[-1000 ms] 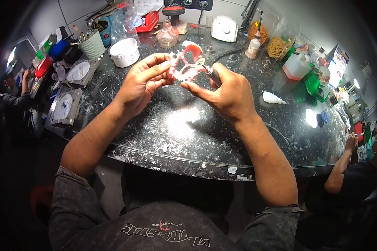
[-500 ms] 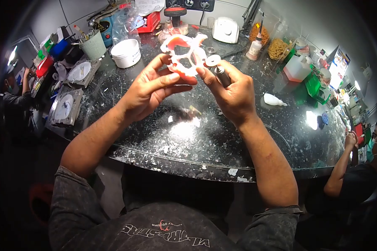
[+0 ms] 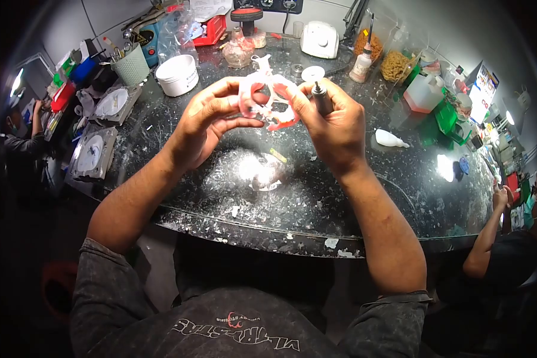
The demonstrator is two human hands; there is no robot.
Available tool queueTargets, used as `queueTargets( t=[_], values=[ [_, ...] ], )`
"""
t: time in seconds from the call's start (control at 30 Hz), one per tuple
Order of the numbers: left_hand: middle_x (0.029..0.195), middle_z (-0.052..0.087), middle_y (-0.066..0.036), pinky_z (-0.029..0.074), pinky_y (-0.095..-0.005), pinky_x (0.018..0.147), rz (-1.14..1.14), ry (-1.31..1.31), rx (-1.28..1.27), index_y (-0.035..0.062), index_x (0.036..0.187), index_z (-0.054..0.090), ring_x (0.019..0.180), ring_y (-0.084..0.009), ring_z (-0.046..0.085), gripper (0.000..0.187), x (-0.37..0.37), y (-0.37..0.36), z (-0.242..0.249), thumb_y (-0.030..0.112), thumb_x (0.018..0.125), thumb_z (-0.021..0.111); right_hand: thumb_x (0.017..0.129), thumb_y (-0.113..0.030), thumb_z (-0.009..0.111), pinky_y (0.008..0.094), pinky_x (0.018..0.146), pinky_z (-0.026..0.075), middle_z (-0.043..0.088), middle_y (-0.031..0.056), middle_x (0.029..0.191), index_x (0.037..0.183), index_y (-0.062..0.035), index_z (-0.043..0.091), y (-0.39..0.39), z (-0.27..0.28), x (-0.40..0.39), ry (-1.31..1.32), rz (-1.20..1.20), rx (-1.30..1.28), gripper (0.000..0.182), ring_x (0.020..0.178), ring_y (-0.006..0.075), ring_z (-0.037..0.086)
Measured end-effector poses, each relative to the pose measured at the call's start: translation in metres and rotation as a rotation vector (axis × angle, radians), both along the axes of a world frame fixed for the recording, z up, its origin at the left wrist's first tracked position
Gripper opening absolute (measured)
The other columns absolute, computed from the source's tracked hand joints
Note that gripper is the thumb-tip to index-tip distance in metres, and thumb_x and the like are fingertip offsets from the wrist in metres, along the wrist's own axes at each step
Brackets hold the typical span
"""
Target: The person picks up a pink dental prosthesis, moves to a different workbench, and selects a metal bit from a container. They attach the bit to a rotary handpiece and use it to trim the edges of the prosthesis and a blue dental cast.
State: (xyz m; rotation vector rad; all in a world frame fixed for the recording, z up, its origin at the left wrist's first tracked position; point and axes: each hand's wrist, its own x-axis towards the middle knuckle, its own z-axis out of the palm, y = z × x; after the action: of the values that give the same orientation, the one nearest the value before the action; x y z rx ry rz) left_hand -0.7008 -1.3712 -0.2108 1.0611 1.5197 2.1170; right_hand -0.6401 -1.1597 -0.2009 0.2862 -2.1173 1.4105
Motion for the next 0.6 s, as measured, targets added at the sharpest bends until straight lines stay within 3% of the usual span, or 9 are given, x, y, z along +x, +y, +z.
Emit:
queueTargets(
  t=[0.07, 0.3, 0.6],
  values=[
    [0.111, 0.067, -0.015, 0.052, -0.0401, 0.096, 0.007, -0.031, 0.005, -0.0034, 0.126, 0.051, 0.102, -0.0237, 0.067, 0.047, -0.0012, -0.0011, 0.0022, 0.03, 0.094, 0.055, 0.09, -0.012, 0.07, 0.02, 0.056, 0.044, 0.064, -0.0029, 0.069, 0.092, -0.0018, 0.067, -0.0012, -0.0009, 0.0004, 0.035, -0.033, 0.061, 0.011, 0.064, 0.0008, 0.053],
    [0.109, 0.069, -0.014, 0.055, -0.031, 0.091, 0.165, 0.022, 0.012, -0.0013, 0.122, 0.061, 0.099, -0.0169, 0.068, 0.033, -0.0007, 0.0027, -0.0009, 0.02, 0.097, 0.06, 0.088, -0.011, 0.072, 0.0211, 0.055, 0.046, 0.069, 0.0022, 0.07, 0.095, -0.0027, 0.068, -0.0009, -0.0058, -0.0027, 0.169, -0.109, 0.178, 0.011, 0.064, 0.0013, 0.059],
    [0.11, 0.068, -0.012, 0.054, -0.029, 0.09, 0.16, 0.013, -0.025, -0.0006, 0.122, 0.06, 0.099, -0.0157, 0.067, 0.032, -0.0038, 0.0034, -0.0049, 0.02, 0.098, 0.06, 0.087, -0.011, 0.073, 0.0209, 0.054, 0.045, 0.069, 0.002, 0.07, 0.092, -0.0033, 0.065, 0.0012, -0.0018, -0.0036, 0.145, -0.12, 0.219, 0.012, 0.064, 0.0008, 0.059]
  ],
)
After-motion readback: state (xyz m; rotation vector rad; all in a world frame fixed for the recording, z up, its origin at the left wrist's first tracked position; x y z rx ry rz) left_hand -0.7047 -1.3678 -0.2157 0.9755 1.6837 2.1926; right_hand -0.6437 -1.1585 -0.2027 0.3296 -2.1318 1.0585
